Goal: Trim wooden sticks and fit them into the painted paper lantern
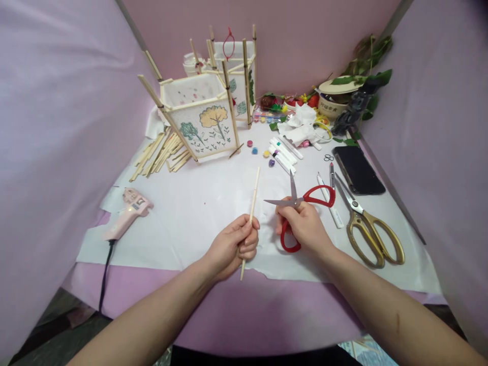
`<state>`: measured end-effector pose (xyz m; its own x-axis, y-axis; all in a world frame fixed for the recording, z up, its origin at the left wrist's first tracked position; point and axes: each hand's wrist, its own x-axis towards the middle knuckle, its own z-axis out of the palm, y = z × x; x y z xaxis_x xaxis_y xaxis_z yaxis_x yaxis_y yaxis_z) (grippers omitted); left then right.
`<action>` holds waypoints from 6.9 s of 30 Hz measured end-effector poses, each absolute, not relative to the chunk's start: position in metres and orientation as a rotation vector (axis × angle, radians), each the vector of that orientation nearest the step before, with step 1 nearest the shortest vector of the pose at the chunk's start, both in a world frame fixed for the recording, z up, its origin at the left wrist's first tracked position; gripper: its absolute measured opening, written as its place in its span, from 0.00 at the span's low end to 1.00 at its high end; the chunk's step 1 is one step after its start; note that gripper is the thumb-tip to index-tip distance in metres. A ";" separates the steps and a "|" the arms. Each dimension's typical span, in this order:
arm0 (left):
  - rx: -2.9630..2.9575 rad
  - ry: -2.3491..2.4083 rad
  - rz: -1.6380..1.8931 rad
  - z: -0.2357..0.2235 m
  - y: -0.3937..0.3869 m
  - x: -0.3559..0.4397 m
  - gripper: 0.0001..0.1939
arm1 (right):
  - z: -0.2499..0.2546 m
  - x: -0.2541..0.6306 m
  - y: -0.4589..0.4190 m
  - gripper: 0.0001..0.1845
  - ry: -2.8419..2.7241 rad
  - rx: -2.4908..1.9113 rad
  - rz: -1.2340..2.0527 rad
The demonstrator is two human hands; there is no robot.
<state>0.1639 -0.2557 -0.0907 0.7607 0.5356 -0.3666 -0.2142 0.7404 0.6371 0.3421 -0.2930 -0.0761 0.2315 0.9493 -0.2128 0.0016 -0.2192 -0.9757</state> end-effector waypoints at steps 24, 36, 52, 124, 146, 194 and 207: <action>0.922 0.662 0.360 -0.092 -0.269 0.171 0.10 | -0.075 0.328 -0.298 0.10 -1.175 -1.441 1.244; 0.724 0.657 0.516 -0.090 -0.262 0.167 0.09 | -0.079 0.334 -0.298 0.11 -0.947 -1.527 1.194; 0.965 0.712 0.411 -0.094 -0.270 0.169 0.10 | -0.075 0.321 -0.300 0.10 -1.087 -1.489 1.163; 1.173 0.926 0.714 -0.099 -0.275 0.169 0.16 | -0.087 0.304 -0.315 0.27 -1.140 -1.381 1.307; 0.933 0.856 0.635 -0.098 -0.276 0.172 0.22 | -0.087 0.308 -0.313 0.27 -1.151 -1.413 1.332; 0.812 0.695 0.521 -0.088 -0.269 0.169 0.13 | -0.086 0.319 -0.304 0.18 -0.860 -1.392 1.177; 1.018 0.661 0.439 -0.101 -0.276 0.169 0.12 | -0.076 0.319 -0.307 0.12 -1.119 -1.400 1.104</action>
<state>0.1690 -0.2756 -0.1006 0.7267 0.6190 -0.2979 -0.0343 0.4659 0.8842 0.3188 -0.3068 -0.0759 0.1587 0.9849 -0.0688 0.0825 -0.0827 -0.9932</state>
